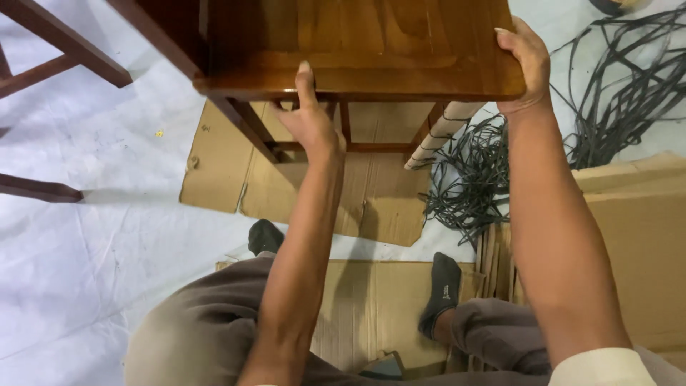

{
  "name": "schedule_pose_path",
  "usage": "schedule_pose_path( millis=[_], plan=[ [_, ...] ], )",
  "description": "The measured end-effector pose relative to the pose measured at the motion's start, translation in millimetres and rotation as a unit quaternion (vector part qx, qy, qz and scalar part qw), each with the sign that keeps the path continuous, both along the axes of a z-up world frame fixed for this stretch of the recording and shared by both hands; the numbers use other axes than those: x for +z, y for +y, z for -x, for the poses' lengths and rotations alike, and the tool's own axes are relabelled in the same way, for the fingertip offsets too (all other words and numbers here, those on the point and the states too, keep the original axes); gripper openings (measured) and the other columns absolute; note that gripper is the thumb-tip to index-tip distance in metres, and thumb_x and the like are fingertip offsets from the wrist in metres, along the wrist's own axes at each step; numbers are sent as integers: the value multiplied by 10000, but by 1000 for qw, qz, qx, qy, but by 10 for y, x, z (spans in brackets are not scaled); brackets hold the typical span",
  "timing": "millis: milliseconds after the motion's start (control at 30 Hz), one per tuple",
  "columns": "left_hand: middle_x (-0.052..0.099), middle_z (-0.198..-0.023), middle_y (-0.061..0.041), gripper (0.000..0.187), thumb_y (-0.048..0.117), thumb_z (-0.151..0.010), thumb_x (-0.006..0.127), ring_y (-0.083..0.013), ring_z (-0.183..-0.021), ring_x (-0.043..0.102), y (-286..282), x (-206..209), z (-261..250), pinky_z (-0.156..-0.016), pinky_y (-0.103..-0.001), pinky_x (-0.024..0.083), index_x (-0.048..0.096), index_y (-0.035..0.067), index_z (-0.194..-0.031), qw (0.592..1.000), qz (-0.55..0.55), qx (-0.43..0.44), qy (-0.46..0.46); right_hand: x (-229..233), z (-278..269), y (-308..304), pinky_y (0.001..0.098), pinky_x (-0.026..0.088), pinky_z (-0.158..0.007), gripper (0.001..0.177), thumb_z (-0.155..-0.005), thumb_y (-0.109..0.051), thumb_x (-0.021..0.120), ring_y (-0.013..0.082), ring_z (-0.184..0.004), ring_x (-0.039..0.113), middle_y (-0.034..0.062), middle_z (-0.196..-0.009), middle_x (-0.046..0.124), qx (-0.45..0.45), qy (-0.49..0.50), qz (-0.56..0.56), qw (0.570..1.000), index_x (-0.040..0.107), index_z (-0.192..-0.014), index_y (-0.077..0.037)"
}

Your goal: Wrapping the legs of a wooden chair with protective cardboard and securing them with plastic ties.

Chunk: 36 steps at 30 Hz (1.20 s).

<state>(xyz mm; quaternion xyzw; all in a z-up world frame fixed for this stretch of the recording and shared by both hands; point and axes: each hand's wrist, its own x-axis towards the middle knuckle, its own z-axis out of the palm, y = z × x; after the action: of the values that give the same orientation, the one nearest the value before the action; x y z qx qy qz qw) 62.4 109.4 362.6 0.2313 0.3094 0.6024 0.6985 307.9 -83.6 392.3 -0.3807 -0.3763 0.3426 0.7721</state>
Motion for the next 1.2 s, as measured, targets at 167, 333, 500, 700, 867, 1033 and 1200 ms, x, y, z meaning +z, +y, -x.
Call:
schedule_pose_path(
  millis=[167,333,500,700,867,1033,1200],
  plan=[
    [488,-1429,-165,1096,301,-813,816,-292,-1270,516,-201,33,130,-1064,-440,458,119,-19,-1596,1000,14,4,9,-27,-17,-43,323,514,-1111,389,-1063,-122,607,209,-1236,665,114,-1347,675,-51,-8,36,998,589,-1415,43],
    [490,-1377,-99,1022,307,-820,761,-262,-1180,542,-567,-118,218,-944,-470,518,139,87,-1602,997,34,-69,-23,-260,55,-362,353,566,-979,296,-1117,-206,657,207,-1115,701,99,-1248,707,-183,-38,95,978,641,-1301,25],
    [633,-950,-29,177,195,-1014,731,-118,-887,556,-1305,-1430,31,-814,-301,476,692,22,-1015,944,-181,-202,190,-994,403,-951,238,493,-653,184,-1065,-252,669,84,-768,656,28,-922,752,-262,-71,298,915,698,-1039,-72],
    [758,-910,-141,271,323,-895,758,-241,-851,722,-2027,-2135,221,-761,-360,540,766,86,-1026,723,-333,-420,437,-2351,528,-2193,242,501,-606,173,-1016,-224,653,80,-711,647,28,-865,742,-349,-38,433,830,739,-1007,-74],
    [788,-945,-109,281,366,-896,691,-249,-890,764,-2273,-2393,355,-798,-384,575,762,115,-1001,638,-362,-529,425,-2818,857,-2938,325,548,-711,180,-906,-255,695,185,-782,722,107,-881,778,-355,-98,630,683,793,-906,-104],
    [781,-948,-92,272,353,-903,673,-250,-881,761,-2374,-2727,399,-794,-397,582,762,115,-998,574,-410,-565,428,-3330,1014,-3334,445,566,-814,252,-806,-315,748,353,-912,725,197,-989,755,-288,-181,776,532,800,-901,-87],
    [775,-925,-112,275,350,-900,690,-269,-876,756,-2419,-2782,421,-782,-405,574,750,95,-981,547,-409,-574,452,-3368,1229,-3350,481,573,-852,249,-830,-227,648,411,-955,727,237,-1010,751,-233,-260,799,490,807,-926,-61]
  ],
)
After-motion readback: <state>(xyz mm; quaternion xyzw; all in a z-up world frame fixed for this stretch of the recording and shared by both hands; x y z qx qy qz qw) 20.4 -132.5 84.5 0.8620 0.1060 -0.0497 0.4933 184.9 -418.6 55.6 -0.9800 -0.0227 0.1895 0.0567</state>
